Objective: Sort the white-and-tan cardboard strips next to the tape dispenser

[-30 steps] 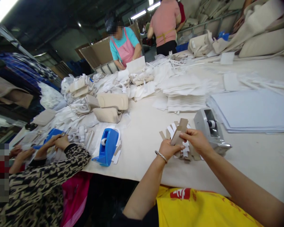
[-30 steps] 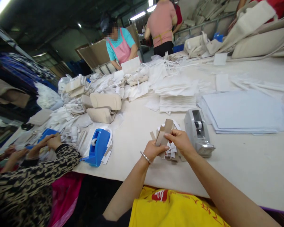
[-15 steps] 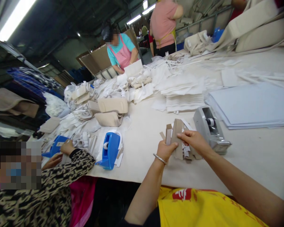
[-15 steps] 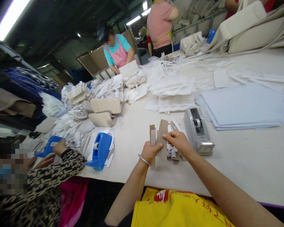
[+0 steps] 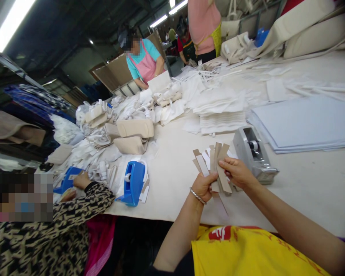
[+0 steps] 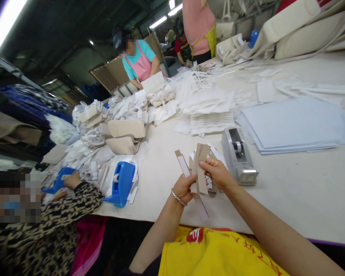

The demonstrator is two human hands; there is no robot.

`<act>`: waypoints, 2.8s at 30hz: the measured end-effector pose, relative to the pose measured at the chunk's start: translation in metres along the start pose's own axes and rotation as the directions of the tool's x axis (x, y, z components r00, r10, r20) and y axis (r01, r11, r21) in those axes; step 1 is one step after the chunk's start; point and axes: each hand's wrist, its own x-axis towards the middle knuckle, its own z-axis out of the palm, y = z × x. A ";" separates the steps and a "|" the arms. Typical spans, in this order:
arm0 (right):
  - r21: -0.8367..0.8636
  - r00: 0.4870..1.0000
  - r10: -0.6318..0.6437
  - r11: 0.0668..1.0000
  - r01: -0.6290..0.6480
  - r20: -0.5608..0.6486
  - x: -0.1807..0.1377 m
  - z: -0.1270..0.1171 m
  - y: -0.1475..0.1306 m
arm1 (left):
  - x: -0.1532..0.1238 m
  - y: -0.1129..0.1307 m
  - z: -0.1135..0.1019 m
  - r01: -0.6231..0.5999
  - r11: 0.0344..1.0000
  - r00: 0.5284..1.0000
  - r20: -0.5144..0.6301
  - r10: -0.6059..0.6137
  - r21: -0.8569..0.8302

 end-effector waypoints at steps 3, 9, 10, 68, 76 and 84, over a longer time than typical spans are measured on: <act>-0.013 1.000 -0.005 1.000 0.005 -0.026 0.000 0.000 -0.001 | 0.003 -0.003 -0.002 -0.026 0.998 0.994 -0.107 0.031 0.049; -0.131 0.999 0.047 0.990 -0.044 0.021 0.010 -0.023 -0.007 | 0.011 0.003 -0.019 -0.134 0.946 0.920 -0.318 0.230 0.297; -0.220 0.997 0.070 0.973 -0.064 0.017 0.012 -0.029 -0.008 | 0.012 0.005 -0.022 -0.136 0.931 0.893 -0.364 0.263 0.339; -0.039 0.981 0.194 0.980 -0.194 -0.004 0.001 0.001 -0.011 | -0.008 0.001 -0.009 0.007 0.965 0.963 -0.263 0.065 0.262; -0.253 0.988 0.069 0.962 -0.103 -0.138 0.009 -0.014 -0.004 | -0.001 -0.005 -0.017 0.003 0.952 0.920 -0.374 0.116 0.305; -0.933 0.855 -0.486 0.359 0.007 -0.181 0.011 -0.031 -0.023 | 0.013 0.015 -0.030 0.117 0.809 0.899 -0.407 0.160 0.576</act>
